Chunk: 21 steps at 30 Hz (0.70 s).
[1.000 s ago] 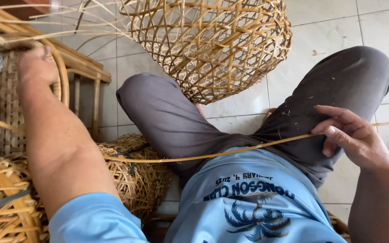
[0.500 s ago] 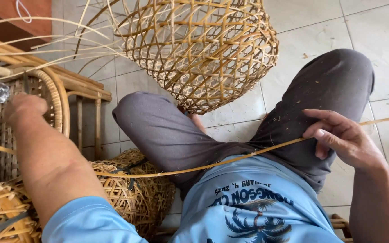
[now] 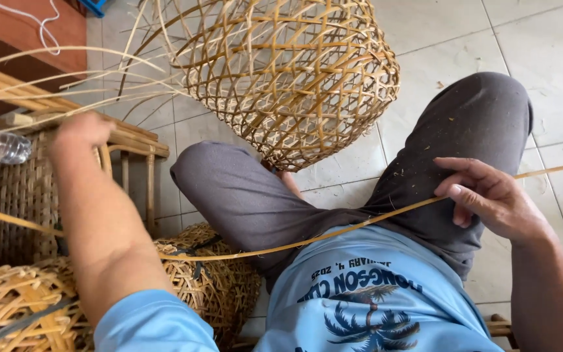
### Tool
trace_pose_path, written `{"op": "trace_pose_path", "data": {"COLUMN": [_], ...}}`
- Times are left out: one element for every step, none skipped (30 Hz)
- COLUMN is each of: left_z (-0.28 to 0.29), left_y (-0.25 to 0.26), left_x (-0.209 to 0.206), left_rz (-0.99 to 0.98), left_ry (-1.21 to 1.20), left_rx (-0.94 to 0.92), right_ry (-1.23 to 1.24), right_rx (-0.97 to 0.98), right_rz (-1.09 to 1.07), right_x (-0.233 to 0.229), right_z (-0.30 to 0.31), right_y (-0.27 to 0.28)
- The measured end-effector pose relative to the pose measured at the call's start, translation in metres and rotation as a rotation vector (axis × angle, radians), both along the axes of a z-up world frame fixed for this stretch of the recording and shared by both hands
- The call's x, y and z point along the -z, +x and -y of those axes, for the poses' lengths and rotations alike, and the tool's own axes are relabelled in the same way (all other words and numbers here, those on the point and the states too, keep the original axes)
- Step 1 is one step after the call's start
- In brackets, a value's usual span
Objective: A person is trimming bamboo strips with a knife and weaving them into a large conical basket structure.
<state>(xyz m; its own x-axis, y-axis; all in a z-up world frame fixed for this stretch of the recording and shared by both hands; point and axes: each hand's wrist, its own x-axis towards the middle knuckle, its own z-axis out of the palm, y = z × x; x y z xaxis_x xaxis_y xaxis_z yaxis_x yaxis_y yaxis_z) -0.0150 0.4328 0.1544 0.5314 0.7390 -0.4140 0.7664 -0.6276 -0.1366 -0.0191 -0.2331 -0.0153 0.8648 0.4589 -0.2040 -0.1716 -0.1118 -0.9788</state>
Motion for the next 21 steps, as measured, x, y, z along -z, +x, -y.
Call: {"op": "trace_pose_path", "data": {"left_z": [0.013,0.027,0.039,0.039,0.037,0.032,0.057,0.087,0.117,0.147,0.177,0.206,0.221,0.235,0.250,0.261,0.272,0.285,0.289,0.294,0.299], "left_y": [0.007,0.015,0.023,0.034,0.045,0.052,0.047,0.050,0.054,0.049,0.044,0.037,0.035,0.033,0.031,0.026,0.020,0.015,0.012,0.009,0.006], "left_x": [-0.008,-0.016,-0.025,-0.017,-0.009,-0.001,-0.013,-0.022,-0.031,-0.042,-0.052,-0.062,-0.058,-0.054,-0.050,-0.050,-0.049,-0.047,-0.039,-0.030,-0.022], "left_rz": [0.007,0.024,0.043,0.052,0.178,0.299,0.304,0.429,0.559,0.566,0.493,0.418,0.422,0.402,0.380,0.382,0.332,0.280,0.279,0.305,0.331], "left_ry": [-0.004,-0.025,-0.045,-0.044,-0.010,0.033,0.042,-0.120,-0.283,-0.282,-0.343,-0.404,-0.401,-0.416,-0.429,-0.426,-0.446,-0.472,-0.476,-0.535,-0.594], "left_rx": [-0.014,0.066,0.146,0.121,0.334,0.541,0.509,0.660,0.809,0.804,0.860,0.912,0.904,1.019,1.135,1.133,1.169,1.209,1.211,1.315,1.418], "right_ry": [-0.004,-0.032,-0.061,-0.062,-0.371,-0.672,-0.666,-0.852,-1.030,-1.032,-1.097,-1.160,-1.158,-1.176,-1.194,-1.192,-0.990,-0.792,-0.796,-0.788,-0.781], "right_rx": [-0.014,0.020,0.053,0.028,-0.011,-0.052,-0.081,-0.171,-0.261,-0.264,-0.281,-0.301,-0.307,-0.316,-0.324,-0.324,-0.189,-0.056,-0.055,-0.042,-0.029], "right_rz": [0.007,-0.006,-0.018,-0.008,0.101,0.219,0.237,0.478,0.726,0.734,0.785,0.836,0.843,0.887,0.931,0.934,0.935,0.921,0.919,0.932,0.945], "right_x": [-0.004,-0.009,-0.014,-0.025,-0.037,-0.047,-0.046,-0.044,-0.043,-0.041,-0.038,-0.036,-0.031,-0.026,-0.022,-0.003,0.016,0.034,0.042,0.051,0.061], "right_z": [-0.005,-0.010,-0.014,-0.021,-0.028,-0.036,-0.041,-0.043,-0.043,-0.041,-0.039,-0.038,-0.029,-0.021,-0.013,0.013,0.039,0.067,0.085,0.101,0.115], "right_y": [-0.002,-0.005,-0.007,-0.010,-0.015,-0.019,-0.018,-0.021,-0.024,-0.023,-0.022,-0.022,-0.017,-0.013,-0.007,0.007,0.022,0.033,0.048,0.056,0.059]}}
